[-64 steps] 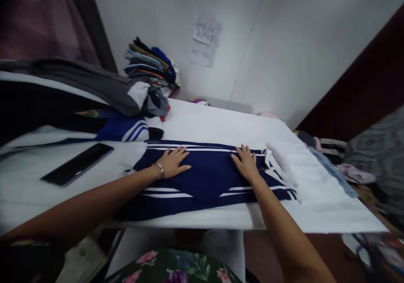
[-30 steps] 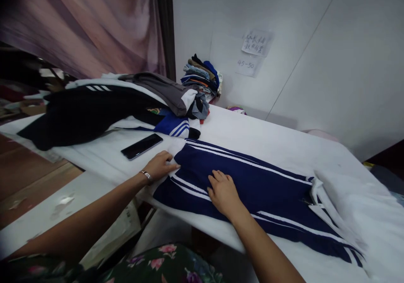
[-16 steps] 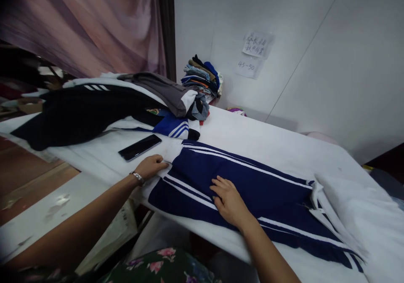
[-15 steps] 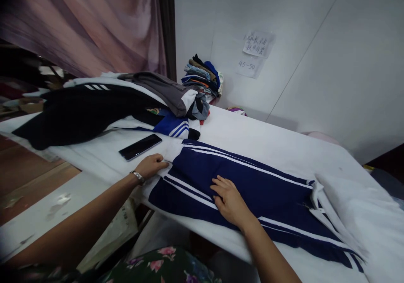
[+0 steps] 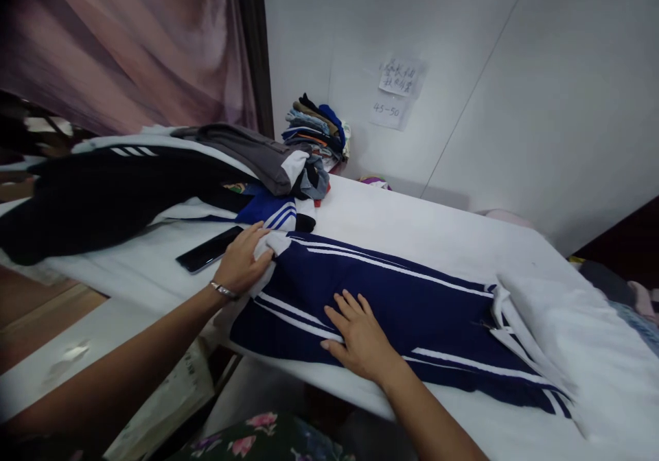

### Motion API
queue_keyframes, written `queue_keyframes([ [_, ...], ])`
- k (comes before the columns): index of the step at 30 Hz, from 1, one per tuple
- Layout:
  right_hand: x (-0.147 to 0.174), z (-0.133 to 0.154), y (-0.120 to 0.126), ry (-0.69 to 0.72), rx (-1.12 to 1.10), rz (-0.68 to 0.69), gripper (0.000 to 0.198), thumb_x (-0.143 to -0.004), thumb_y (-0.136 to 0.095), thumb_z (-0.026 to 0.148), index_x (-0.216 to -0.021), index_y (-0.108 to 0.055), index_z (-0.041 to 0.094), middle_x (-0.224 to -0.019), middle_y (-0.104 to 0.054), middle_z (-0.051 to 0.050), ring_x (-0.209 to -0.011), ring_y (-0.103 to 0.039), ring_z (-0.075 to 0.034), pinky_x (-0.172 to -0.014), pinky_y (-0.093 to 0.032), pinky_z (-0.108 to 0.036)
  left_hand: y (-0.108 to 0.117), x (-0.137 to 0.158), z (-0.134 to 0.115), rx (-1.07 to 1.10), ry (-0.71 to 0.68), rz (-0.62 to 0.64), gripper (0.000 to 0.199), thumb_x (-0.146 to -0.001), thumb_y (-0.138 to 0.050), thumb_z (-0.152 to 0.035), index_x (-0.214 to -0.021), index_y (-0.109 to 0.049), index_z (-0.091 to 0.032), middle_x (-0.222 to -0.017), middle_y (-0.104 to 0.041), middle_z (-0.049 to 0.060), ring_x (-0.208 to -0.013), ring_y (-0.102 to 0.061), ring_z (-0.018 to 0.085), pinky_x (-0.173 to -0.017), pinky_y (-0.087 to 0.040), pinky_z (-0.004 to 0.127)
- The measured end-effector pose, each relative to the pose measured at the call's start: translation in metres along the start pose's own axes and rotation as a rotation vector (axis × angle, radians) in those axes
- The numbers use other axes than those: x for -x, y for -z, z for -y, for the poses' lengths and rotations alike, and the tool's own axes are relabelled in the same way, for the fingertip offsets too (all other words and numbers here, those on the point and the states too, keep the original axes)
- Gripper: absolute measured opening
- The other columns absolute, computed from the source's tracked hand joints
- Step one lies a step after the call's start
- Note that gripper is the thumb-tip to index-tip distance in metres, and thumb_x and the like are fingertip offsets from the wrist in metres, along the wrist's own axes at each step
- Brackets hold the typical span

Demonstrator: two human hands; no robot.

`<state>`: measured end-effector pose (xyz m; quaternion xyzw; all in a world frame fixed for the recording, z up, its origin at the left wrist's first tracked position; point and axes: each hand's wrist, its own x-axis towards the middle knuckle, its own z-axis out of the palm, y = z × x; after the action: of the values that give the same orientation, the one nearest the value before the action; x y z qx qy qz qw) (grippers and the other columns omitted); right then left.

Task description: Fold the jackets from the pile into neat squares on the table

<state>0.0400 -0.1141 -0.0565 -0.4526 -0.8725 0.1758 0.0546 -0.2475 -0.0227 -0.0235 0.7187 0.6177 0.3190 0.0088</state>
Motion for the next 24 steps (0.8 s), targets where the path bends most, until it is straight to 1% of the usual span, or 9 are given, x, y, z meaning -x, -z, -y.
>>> queue_keyframes([
  [3, -0.001, 0.002, -0.006, -0.002, 0.043, -0.004, 0.061, -0.091, -0.045, 0.051, -0.144, -0.037, 0.021, -0.153, -0.027, -0.012, -0.144, -0.015, -0.028, -0.116, -0.011, -0.052, -0.003, -0.012, -0.019, -0.037, -0.190, -0.010, 0.048, -0.082, -0.037, -0.022, -0.127, -0.053, -0.017, -0.144, -0.044, 0.009, -0.136, -0.033, 0.021, -0.112, -0.024, 0.039],
  [5, 0.000, 0.003, -0.008, -0.005, 0.037, -0.008, 0.061, -0.092, -0.044, 0.050, -0.145, -0.035, 0.022, -0.154, -0.025, -0.011, -0.144, -0.015, -0.027, -0.116, -0.011, -0.052, -0.013, -0.019, -0.021, -0.083, -0.230, 0.109, 0.047, -0.085, -0.037, -0.026, -0.129, -0.052, -0.019, -0.146, -0.042, 0.008, -0.139, -0.029, 0.023, -0.113, -0.020, 0.044],
  [9, 0.007, 0.010, -0.002, -0.034, -0.066, 0.021, 0.064, -0.091, -0.043, 0.055, -0.146, -0.034, 0.024, -0.154, -0.022, -0.011, -0.144, -0.014, -0.026, -0.116, -0.012, -0.051, -0.046, -0.026, 0.000, -0.136, -0.113, 0.501, 0.061, -0.084, -0.043, -0.048, -0.135, -0.047, -0.015, -0.150, -0.035, 0.015, -0.139, -0.029, 0.030, -0.110, -0.025, 0.049],
  [12, 0.017, 0.008, 0.011, -0.010, -0.202, 0.020, 0.059, -0.092, -0.040, 0.055, -0.144, -0.037, 0.026, -0.153, -0.026, -0.008, -0.143, -0.019, -0.024, -0.116, -0.015, -0.049, -0.060, -0.028, 0.015, -0.084, -0.079, 0.544, 0.067, -0.082, -0.041, -0.053, -0.136, -0.046, -0.013, -0.152, -0.031, 0.015, -0.140, -0.028, 0.028, -0.111, -0.026, 0.043],
  [14, 0.025, -0.003, 0.019, -0.045, -0.228, -0.099, 0.053, -0.094, -0.039, 0.052, -0.142, -0.041, 0.028, -0.152, -0.030, -0.007, -0.143, -0.021, -0.023, -0.116, -0.015, -0.050, -0.059, -0.031, 0.021, 0.003, -0.013, 0.516, 0.064, -0.084, -0.037, -0.054, -0.132, -0.050, -0.015, -0.149, -0.038, 0.012, -0.137, -0.034, 0.025, -0.112, -0.026, 0.038],
  [16, 0.033, -0.024, 0.026, -0.161, -0.156, -0.270, 0.051, -0.094, -0.039, 0.051, -0.140, -0.043, 0.028, -0.152, -0.031, -0.007, -0.143, -0.020, -0.023, -0.115, -0.014, -0.053, -0.053, -0.036, 0.025, 0.063, 0.086, 0.465, 0.061, -0.086, -0.032, -0.054, -0.129, -0.053, -0.016, -0.145, -0.044, 0.011, -0.134, -0.040, 0.024, -0.110, -0.029, 0.034],
  [18, 0.041, -0.050, 0.028, -0.334, -0.025, -0.383, 0.053, -0.093, -0.040, 0.052, -0.139, -0.046, 0.026, -0.152, -0.030, -0.008, -0.144, -0.017, -0.026, -0.114, -0.012, -0.055, -0.045, -0.043, 0.028, 0.027, 0.182, 0.404, 0.063, -0.087, -0.030, -0.054, -0.130, -0.052, -0.012, -0.144, -0.045, 0.014, -0.133, -0.041, 0.026, -0.109, -0.031, 0.035],
  [21, 0.050, -0.082, 0.023, -0.589, 0.109, -0.344, 0.059, -0.092, -0.040, 0.055, -0.139, -0.045, 0.022, -0.153, -0.028, -0.012, -0.144, -0.014, -0.030, -0.112, -0.013, -0.057, -0.040, -0.054, 0.033, -0.087, 0.254, 0.454, 0.075, -0.085, -0.032, -0.058, -0.136, -0.042, -0.004, -0.141, -0.045, 0.022, -0.130, -0.042, 0.034, -0.104, -0.034, 0.042],
  [24, 0.053, -0.095, 0.014, -0.688, 0.141, -0.254, 0.062, -0.093, -0.037, 0.056, -0.143, -0.038, 0.021, -0.153, -0.027, -0.013, -0.143, -0.016, -0.030, -0.113, -0.014, -0.055, -0.043, -0.067, 0.034, -0.144, 0.283, 0.535, 0.085, -0.082, -0.036, -0.062, -0.140, -0.033, -0.001, -0.138, -0.048, 0.024, -0.125, -0.047, 0.036, -0.098, -0.039, 0.042],
])
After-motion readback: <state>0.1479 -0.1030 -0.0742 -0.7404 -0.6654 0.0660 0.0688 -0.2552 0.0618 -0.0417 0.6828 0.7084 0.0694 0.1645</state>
